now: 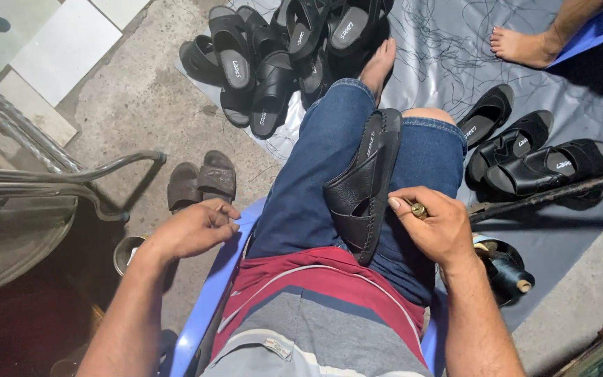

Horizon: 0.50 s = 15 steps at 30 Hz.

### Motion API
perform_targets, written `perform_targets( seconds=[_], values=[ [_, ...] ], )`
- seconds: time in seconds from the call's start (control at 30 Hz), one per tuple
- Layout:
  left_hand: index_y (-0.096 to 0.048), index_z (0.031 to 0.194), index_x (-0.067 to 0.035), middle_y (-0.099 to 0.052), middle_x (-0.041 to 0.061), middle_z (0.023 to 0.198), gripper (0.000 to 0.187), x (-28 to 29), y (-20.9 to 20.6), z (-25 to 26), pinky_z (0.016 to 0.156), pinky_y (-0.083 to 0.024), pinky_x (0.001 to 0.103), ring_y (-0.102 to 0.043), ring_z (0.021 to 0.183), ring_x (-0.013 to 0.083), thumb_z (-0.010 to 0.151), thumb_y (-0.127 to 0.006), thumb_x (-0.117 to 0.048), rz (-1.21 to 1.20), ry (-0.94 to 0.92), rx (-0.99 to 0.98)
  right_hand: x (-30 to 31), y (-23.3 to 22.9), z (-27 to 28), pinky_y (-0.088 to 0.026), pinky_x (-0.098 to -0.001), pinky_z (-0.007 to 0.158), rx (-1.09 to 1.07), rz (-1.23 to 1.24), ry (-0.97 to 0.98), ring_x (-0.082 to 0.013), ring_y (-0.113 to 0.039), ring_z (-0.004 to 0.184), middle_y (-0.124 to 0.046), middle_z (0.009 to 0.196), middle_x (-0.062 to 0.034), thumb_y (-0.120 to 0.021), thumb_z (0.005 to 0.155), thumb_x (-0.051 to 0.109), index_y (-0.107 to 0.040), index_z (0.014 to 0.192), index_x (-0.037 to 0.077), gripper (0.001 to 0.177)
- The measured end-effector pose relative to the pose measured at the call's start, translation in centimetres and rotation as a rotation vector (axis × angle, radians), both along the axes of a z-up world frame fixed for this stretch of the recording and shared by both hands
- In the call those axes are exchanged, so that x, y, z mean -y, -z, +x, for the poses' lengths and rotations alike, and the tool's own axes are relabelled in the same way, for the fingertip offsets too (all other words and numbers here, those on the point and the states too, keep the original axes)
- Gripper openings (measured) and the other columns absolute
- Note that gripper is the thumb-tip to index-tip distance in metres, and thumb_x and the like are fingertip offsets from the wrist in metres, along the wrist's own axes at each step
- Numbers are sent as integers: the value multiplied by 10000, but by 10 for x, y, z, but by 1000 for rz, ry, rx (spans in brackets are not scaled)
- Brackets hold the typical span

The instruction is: Hand-stitching the sole of a black sandal using a hook tool and thread to repair it.

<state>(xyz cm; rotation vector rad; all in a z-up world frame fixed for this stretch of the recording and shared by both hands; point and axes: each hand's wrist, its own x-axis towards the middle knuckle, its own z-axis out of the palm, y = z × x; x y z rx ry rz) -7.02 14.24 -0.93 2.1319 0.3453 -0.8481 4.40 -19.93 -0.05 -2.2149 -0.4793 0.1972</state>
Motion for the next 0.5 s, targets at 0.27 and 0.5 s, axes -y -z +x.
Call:
perform_targets(
  seconds=[0.27, 0.5],
  values=[
    [-746, 674, -30, -699, 102, 1057, 270, -8, -57, 4, 764, -506, 386, -674, 899, 302, 739, -621, -260, -45, 48, 5, -1, -4, -10, -486, -328, 696, 128, 6, 70, -246, -636, 756, -663, 794, -54, -706, 778, 121, -712, 912, 178, 145],
    [-696, 771, -104, -654, 56, 963, 198, 34, -121, 8, 671, -498, 296, -621, 716, 151, 851, -576, -239, -794, 450, 570, -37, -9, -43, -478, -240, 687, -119, -39, -8, -89, -622, 702, -688, 883, 8, -649, 777, 280, -655, 993, 167, 244]
  ],
)
